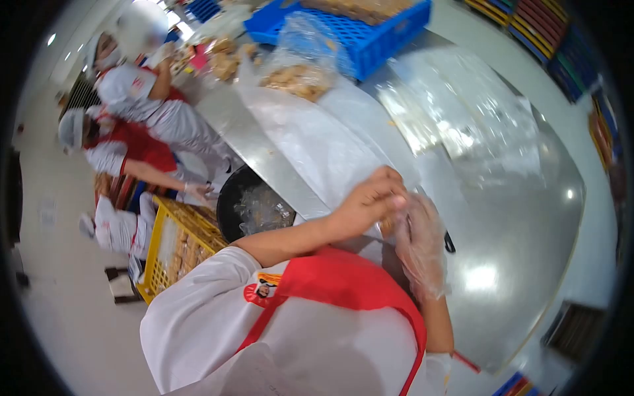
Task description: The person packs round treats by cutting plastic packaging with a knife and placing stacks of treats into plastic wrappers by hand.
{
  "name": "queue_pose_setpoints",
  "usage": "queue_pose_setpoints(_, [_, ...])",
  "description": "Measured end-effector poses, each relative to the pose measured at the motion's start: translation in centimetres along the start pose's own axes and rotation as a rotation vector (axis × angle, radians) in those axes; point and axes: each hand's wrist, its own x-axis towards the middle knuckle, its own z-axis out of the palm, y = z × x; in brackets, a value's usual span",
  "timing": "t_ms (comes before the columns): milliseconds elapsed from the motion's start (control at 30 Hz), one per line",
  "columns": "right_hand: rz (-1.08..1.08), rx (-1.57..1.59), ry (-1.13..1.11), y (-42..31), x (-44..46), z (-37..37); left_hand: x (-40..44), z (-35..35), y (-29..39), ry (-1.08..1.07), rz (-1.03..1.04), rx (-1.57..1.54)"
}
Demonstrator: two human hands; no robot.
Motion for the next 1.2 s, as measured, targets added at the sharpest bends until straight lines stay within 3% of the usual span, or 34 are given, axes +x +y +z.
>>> queue_pose_setpoints(167, [0.058,-0.128,-0.095,-1.0,-0.3,0.7,-0.8,-0.6,-1.0,0.046,-0.103,-0.165])
queue_pose_setpoints(200, [0.16,-0.073,-0.115,-2.4,0.0,0.9,-0.8,-0.6,-0.4,0.048,-0.198,-0.214])
queue_pose_setpoints(433, [0.168,0.16,-0.124,-1.8,0.0,2.1,-1.6,-0.9,0.2,0.047,-0.298,-0.337])
queue_pose_setpoints(833, [-0.045,0.066,-0.077,-1.4,-1.2,1.9,-2.9,-0.6,-1.5,0.352,-0.233,-0.448])
queue_pose_setpoints(933, [-0.058,0.01,-0.075,-1.4,-1.5,1.7,-3.0,-0.3,-1.5,0.354,-0.299,-0.662])
queue_pose_setpoints(1200, [0.069,-0.015,-0.148,-2.5,-1.8,2.0,-3.0,0.8,-1.4,0.31,-0.282,-0.547])
